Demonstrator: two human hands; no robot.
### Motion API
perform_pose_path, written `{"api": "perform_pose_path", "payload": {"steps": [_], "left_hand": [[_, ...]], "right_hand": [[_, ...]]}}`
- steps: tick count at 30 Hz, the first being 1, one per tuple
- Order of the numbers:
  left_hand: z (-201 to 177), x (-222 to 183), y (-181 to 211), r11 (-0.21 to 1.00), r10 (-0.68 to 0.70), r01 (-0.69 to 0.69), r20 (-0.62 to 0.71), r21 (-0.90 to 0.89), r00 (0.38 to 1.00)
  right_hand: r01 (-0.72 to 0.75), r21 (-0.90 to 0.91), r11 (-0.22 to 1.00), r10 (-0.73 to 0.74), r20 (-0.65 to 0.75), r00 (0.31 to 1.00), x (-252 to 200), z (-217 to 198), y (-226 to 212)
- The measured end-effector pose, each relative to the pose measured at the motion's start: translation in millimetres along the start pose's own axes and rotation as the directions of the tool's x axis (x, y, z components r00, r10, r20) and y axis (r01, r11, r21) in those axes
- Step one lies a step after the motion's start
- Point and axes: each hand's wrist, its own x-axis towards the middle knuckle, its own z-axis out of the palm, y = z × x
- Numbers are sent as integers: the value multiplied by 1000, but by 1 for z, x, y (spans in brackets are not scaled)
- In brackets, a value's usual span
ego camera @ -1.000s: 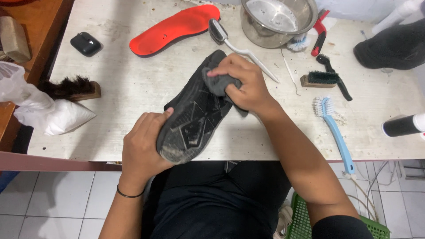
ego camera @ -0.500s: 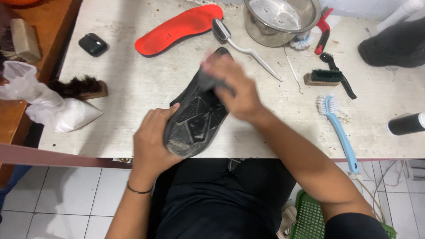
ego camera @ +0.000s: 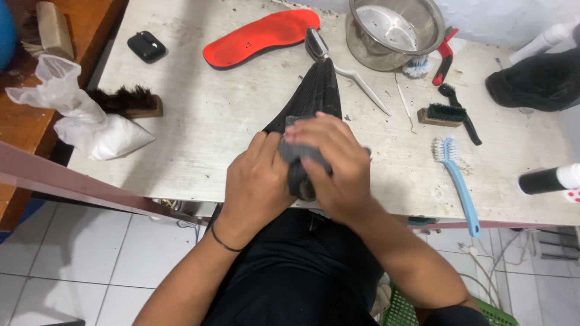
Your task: The person scrubs the sole of a black shoe with a brush and foam, wipes it clean with a cloth, and applies a liquid to the sole using a small applicator.
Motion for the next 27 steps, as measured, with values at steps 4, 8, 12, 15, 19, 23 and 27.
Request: {"api": "perform_pose_path", "payload": {"steps": [4, 8, 12, 15, 19, 23, 27], "left_hand": [[-22, 20, 3, 990, -58, 71, 108, -122, 992], [-36, 26, -15, 981, -50, 78, 156, -179, 987], [-40, 26, -22, 956, -134, 170, 160, -239, 978], [-48, 29, -27, 889, -246, 291, 167, -354, 955], [-43, 10, -35, 749, -461, 480, 161, -457, 873], [-30, -14, -31, 702, -475, 459, 123, -545, 871], [-28, -10, -26, 795, -408, 393, 73, -462, 910]], "right_hand": [[213, -29, 977, -210, 95, 973, -29, -6, 1], [499, -125, 857, -467, 217, 857, -31, -10, -4], [568, -49, 822, -532, 293, 795, -18, -29, 19], [556, 73, 828, -551, 294, 781, -7, -34, 44], [440, -26, 898, -426, 200, 882, 12, -45, 56], [-55, 10, 998, 56, -286, 957, 18, -39, 55], [177, 312, 933, -154, -97, 983, -7, 12, 39]]}}
